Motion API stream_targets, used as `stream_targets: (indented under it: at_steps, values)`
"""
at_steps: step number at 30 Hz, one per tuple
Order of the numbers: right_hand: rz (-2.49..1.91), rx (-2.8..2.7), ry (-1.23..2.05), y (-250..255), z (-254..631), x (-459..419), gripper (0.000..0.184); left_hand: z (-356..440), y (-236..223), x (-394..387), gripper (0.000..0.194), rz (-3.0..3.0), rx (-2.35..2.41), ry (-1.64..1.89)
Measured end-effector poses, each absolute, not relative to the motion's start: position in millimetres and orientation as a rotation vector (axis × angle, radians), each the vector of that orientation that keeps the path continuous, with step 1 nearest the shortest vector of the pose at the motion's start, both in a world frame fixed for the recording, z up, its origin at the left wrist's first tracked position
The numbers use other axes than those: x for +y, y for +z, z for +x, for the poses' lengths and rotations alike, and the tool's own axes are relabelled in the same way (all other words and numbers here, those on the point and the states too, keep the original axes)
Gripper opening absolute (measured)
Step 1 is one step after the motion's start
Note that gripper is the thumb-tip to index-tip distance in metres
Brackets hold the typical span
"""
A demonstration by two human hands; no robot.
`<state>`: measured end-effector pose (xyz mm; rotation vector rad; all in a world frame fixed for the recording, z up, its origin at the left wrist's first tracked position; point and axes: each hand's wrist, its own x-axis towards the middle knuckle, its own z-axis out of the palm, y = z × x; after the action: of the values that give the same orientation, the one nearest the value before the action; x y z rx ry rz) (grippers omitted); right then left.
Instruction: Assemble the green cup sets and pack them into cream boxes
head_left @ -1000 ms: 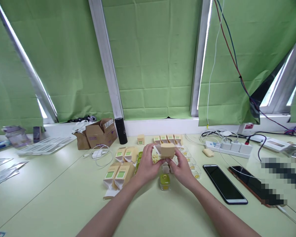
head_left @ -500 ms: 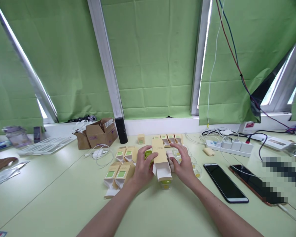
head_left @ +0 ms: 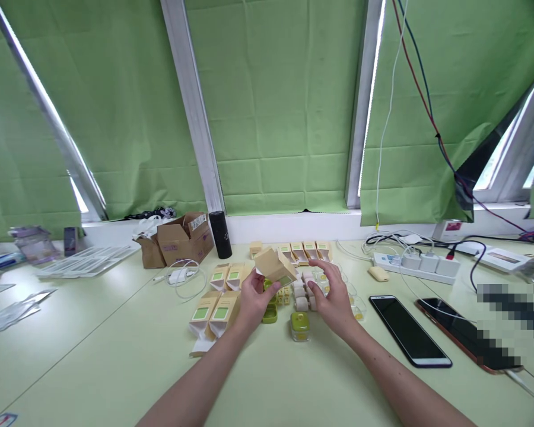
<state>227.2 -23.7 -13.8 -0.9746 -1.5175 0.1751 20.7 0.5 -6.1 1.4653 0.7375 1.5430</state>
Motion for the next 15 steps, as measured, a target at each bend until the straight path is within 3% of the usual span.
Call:
stream_targets:
  at_steps: [3, 8, 15]
  values:
    - [-0.968, -1.523, 0.188, -14.6, 226.9, -23.9, 0.037, 21.1, -3.8, 3.3, 0.055, 1.407, 0.666, 1.539]
    - [-0.937, -1.557, 0.237, -15.4, 225.7, -25.0, 0.040, 22.9, -1.2, 3.3, 0.081, 1.278, 0.672, 1.515]
    - [-0.819, -1.681, 0.313, -14.8, 223.6, -27.7, 0.041, 24.9, 4.4, -3.8, 0.073, 1.303, 0.726, 1.431]
